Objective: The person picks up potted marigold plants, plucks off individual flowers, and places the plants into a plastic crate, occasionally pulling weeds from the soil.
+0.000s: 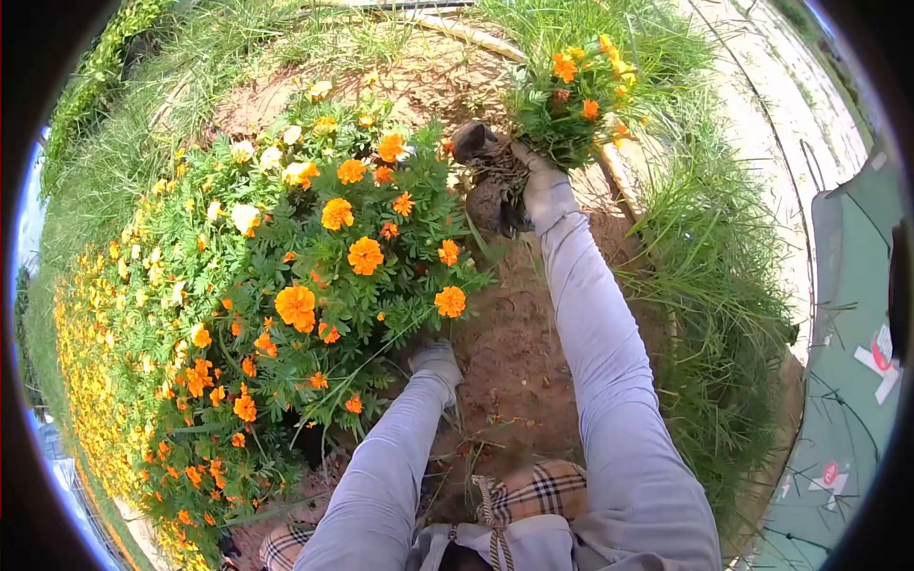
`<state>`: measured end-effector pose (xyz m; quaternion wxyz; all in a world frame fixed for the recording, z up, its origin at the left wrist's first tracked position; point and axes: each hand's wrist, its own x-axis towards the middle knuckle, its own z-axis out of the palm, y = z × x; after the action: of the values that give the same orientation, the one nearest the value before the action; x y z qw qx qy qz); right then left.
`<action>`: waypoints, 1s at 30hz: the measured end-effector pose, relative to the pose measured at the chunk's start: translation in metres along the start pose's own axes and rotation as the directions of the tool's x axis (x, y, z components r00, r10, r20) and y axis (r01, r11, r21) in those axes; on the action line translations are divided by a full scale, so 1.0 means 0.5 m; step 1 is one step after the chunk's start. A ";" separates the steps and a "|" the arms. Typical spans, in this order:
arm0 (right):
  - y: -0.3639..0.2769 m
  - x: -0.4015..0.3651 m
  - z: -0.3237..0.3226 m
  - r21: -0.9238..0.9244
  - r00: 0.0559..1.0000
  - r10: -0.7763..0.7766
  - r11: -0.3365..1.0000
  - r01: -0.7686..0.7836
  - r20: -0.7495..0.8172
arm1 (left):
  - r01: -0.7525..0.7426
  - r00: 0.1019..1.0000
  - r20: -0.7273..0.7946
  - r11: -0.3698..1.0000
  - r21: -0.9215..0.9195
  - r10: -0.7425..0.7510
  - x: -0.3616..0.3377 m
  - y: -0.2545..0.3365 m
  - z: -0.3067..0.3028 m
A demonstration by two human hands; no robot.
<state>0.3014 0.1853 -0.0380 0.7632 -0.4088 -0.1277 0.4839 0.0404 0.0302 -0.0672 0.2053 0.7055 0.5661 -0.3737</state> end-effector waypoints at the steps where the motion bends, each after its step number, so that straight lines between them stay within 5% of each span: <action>1: -0.038 -0.034 -0.021 -0.056 0.998 -0.058 0.997 0.059 0.014 | -0.016 0.999 0.029 1.000 0.014 0.016 0.007 -0.003 0.004; 6: -0.205 -0.285 -0.076 -0.161 0.970 -0.206 0.961 0.225 0.128 | -0.084 0.996 0.012 0.996 -0.033 0.084 -0.005 -0.015 0.005; 10: -0.227 -0.492 -0.108 -0.201 0.995 -0.088 0.975 0.094 0.038 | -0.310 0.949 -0.106 0.941 -0.133 0.298 0.000 -0.066 0.045; 12: -0.204 -0.574 -0.115 -0.223 0.999 0.033 0.974 -0.035 -0.011 | -0.558 0.815 -0.419 0.740 -0.375 0.401 -0.059 -0.068 0.066; 14: -0.163 -0.656 -0.085 -0.274 0.998 0.059 0.959 -0.064 -0.027 | -0.786 0.414 -0.816 0.611 -0.097 0.403 -0.158 -0.057 0.068; 15: -0.149 -0.689 -0.057 -0.187 0.967 0.248 0.949 -0.254 -0.057 | -0.827 0.154 -0.923 0.558 0.075 0.353 -0.201 -0.052 0.072; 17: -0.121 -0.742 0.013 -0.022 0.800 0.598 0.800 -0.600 -0.054 | -0.712 0.119 -0.931 0.683 0.162 0.345 -0.233 -0.059 0.085; 19: -0.077 -0.774 0.075 -0.165 0.811 0.583 0.797 -0.581 -0.038 | -0.359 0.082 -0.928 0.880 0.312 0.362 -0.180 -0.095 0.123; 21: -0.038 -0.801 0.152 -0.311 0.864 0.491 0.843 -0.438 0.113 | -0.426 0.634 -0.684 0.901 0.082 0.362 -0.166 -0.147 0.102; 22: -0.024 -0.821 0.195 -0.370 0.875 0.437 0.863 -0.343 0.208 | -0.413 0.824 -0.447 0.909 -0.051 0.349 -0.166 -0.176 0.088; 24: -0.022 -0.864 0.279 -0.443 0.850 0.401 0.866 -0.231 0.342 | -0.632 0.734 -0.557 0.692 -0.349 0.389 -0.245 -0.254 0.055; 25: -0.033 -0.890 0.326 -0.466 0.829 0.412 0.858 -0.215 0.378 | -0.786 0.593 -0.702 0.472 -0.399 0.394 -0.216 -0.296 0.099; 28: 0.012 -0.925 0.402 -0.426 0.782 0.468 0.857 -0.289 0.411 | -0.846 0.523 -0.693 0.400 -0.351 0.496 -0.253 -0.443 0.132; 29: 0.044 -0.921 0.413 -0.376 0.787 0.420 0.890 -0.259 0.453 | -0.816 0.550 -0.698 0.117 -0.566 0.459 -0.230 -0.461 0.149; 30: 0.053 -0.930 0.442 -0.323 0.791 0.368 0.919 -0.227 0.489 | -0.846 0.529 -0.738 0.188 -0.499 0.419 -0.238 -0.472 0.140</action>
<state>-0.0780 -0.0910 0.1756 0.5522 -0.3626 -0.3304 0.6742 -0.2143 -0.0317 0.0100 0.5155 0.7506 0.3368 0.2396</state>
